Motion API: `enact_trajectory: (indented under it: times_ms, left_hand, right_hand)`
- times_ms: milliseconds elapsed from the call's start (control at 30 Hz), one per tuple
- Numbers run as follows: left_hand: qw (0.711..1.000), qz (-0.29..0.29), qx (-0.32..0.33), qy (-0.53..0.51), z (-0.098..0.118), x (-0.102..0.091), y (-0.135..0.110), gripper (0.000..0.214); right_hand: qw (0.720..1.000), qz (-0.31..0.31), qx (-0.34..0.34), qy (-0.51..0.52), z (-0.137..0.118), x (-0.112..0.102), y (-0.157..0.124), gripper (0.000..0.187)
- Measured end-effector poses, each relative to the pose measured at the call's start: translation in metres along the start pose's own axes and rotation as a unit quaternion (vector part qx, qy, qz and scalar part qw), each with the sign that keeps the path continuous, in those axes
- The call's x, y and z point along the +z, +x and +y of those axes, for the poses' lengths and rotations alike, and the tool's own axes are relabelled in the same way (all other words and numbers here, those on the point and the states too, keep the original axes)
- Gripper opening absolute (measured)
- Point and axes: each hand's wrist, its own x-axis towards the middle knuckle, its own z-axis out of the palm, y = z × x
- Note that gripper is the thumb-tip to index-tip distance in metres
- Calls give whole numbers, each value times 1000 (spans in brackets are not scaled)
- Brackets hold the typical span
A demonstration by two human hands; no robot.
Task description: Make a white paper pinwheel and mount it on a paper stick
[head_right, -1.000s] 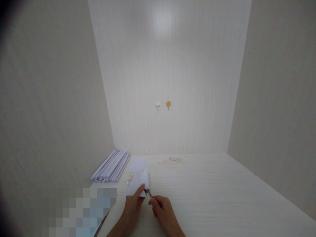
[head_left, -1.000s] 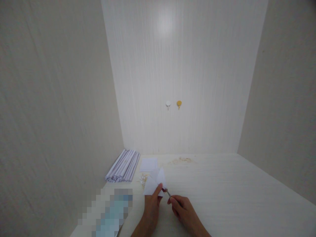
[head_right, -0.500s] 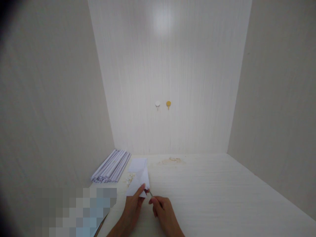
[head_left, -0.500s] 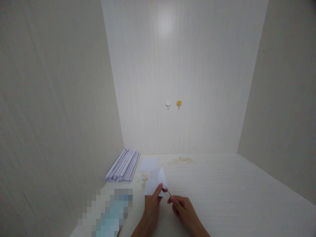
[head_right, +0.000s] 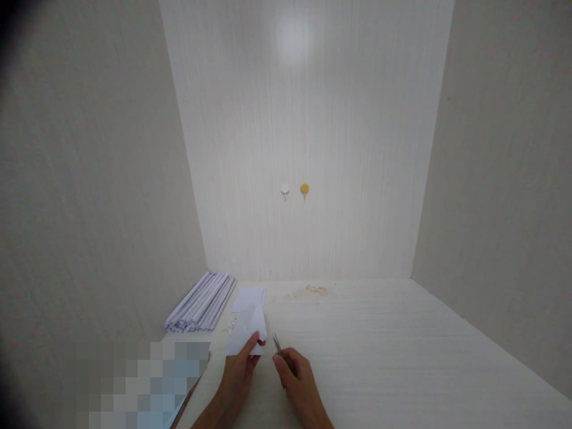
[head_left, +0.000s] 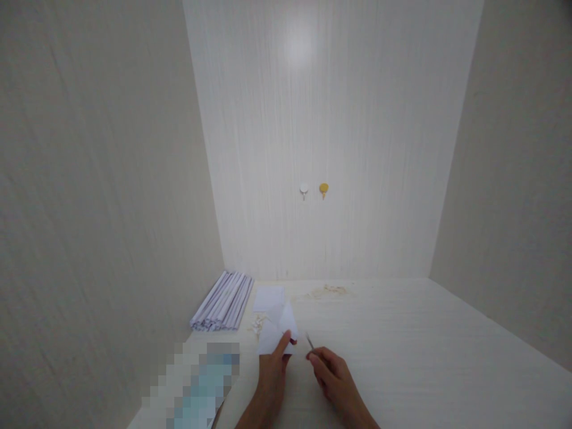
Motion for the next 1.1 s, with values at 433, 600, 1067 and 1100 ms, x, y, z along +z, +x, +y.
enact_trajectory:
  times_ms: [433,600,1067,1100]
  left_hand:
    - [995,-88,-35,5,-12,1,-5,36]
    - [993,-99,-56,-7,-3,0,0,23]
    - [977,-170,-89,98,-15,1,-8,26]
    - [978,-173,-92,72,-13,2,-8,24]
  right_hand:
    - [1000,20,-10,11,6,-2,3,21]
    - [990,103,36,86,11,-2,4,21]
    - [927,137,72,341,2,-2,2,33]
    - [934,115,71,329,4,-1,2,30]
